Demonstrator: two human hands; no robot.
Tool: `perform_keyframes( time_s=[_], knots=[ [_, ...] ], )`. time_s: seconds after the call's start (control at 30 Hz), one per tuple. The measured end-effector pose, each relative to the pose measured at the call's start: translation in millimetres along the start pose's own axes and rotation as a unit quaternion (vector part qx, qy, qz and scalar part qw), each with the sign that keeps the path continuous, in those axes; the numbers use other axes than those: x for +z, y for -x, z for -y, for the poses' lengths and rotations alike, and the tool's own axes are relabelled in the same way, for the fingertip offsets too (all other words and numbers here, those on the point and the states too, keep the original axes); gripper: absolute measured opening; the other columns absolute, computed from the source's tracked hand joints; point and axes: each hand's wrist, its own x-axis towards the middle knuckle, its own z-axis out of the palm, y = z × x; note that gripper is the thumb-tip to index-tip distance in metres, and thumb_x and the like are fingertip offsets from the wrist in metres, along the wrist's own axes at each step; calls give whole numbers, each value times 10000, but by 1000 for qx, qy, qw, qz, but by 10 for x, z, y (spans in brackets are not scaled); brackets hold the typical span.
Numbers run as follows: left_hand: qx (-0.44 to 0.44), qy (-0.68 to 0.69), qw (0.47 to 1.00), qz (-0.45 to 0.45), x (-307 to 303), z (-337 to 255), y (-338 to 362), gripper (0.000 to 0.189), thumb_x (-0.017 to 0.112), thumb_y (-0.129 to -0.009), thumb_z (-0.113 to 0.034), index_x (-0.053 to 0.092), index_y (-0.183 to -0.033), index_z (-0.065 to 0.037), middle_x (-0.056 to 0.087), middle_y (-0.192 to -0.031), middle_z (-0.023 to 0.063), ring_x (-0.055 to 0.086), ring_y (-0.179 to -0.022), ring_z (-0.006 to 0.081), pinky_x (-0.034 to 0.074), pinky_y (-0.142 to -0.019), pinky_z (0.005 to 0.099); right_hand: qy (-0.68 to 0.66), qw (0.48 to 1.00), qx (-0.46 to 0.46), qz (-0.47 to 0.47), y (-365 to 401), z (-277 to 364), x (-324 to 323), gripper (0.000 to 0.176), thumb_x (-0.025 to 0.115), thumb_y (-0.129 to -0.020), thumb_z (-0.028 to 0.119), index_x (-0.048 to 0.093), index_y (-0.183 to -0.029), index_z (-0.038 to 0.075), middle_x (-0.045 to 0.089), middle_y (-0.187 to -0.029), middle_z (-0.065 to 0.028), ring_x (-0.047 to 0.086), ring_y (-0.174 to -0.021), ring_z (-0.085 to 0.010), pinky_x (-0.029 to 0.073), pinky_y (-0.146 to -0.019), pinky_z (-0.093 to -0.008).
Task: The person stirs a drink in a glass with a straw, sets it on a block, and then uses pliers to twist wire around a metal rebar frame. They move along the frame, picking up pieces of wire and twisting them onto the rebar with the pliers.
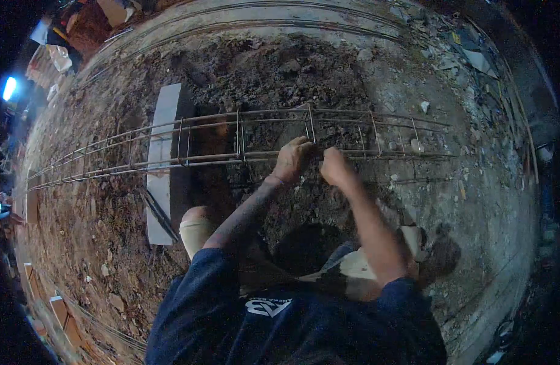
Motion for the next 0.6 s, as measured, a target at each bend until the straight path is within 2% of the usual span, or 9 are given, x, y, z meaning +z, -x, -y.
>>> perform_keyframes(
  time_s=[0.03,0.2,0.23,0.37,0.43,0.47,0.5,0.53,0.6],
  knots=[
    [3,6,1000,-1,7,-10,30,538,391,-812,-481,478,-1127,-54,496,-1108,162,469,-1002,352,395,-847,378,-36,995,78,57,13,169,-310,64,523,-657,23,502,-671,-36,555,-682,-222,552,-692,-387,433,-571,-431],
    [5,-105,993,-52,40,-219,141,348,481,-780,-223,499,-1083,-51,503,-1064,146,470,-983,322,416,-816,380,189,966,-77,161,-426,477,-849,167,566,-636,75,604,-776,-9,597,-741,-181,591,-715,-311,461,-604,-412],
    [21,-14,981,-194,257,-5,53,114,571,-670,-79,545,-773,-39,526,-773,145,521,-742,319,429,-633,416,258,935,-161,182,-508,602,-915,187,574,-629,85,611,-792,2,604,-738,-163,597,-708,-290,465,-596,-399],
    [-111,-109,988,-23,180,177,-237,163,573,-678,-113,545,-823,-44,543,-784,163,530,-745,320,421,-645,429,365,886,-227,175,-627,976,-1047,188,570,-640,96,612,-807,20,611,-788,-128,599,-707,-260,465,-597,-375],
    [-10,-22,991,-130,556,841,-316,221,577,-676,-149,543,-866,-41,552,-796,172,538,-747,313,419,-645,426,228,877,-410,-101,-628,1125,-1188,185,595,-679,154,600,-817,30,603,-825,-104,589,-725,-251,455,-628,-357],
    [24,7,986,-163,588,946,-303,241,579,-676,-161,542,-881,-40,556,-800,174,541,-748,311,419,-645,425,228,879,-408,-95,-477,1211,-1259,185,595,-679,154,600,-817,30,603,-825,-104,589,-725,-251,455,-628,-357],
    [76,-53,985,-144,360,789,-215,244,564,-711,-199,546,-898,-42,546,-757,169,520,-701,318,409,-637,421,-36,939,-287,-184,-187,1314,-1331,195,596,-708,182,587,-830,31,597,-849,-91,574,-783,-236,442,-670,-343],
    [131,-111,977,-124,192,625,-153,256,548,-747,-236,550,-915,-43,536,-713,163,499,-654,325,398,-628,417,-294,910,-137,-259,19,1348,-1360,211,598,-736,211,575,-844,32,590,-872,-78,559,-840,-220,429,-712,-329],
    [111,-107,978,-140,101,433,-96,241,531,-766,-254,556,-889,-47,529,-712,162,489,-654,330,394,-627,419,-296,889,127,-324,80,741,-648,330,546,-794,348,554,-865,26,587,-840,-61,543,-879,-194,414,-759,-304]
  ],
)
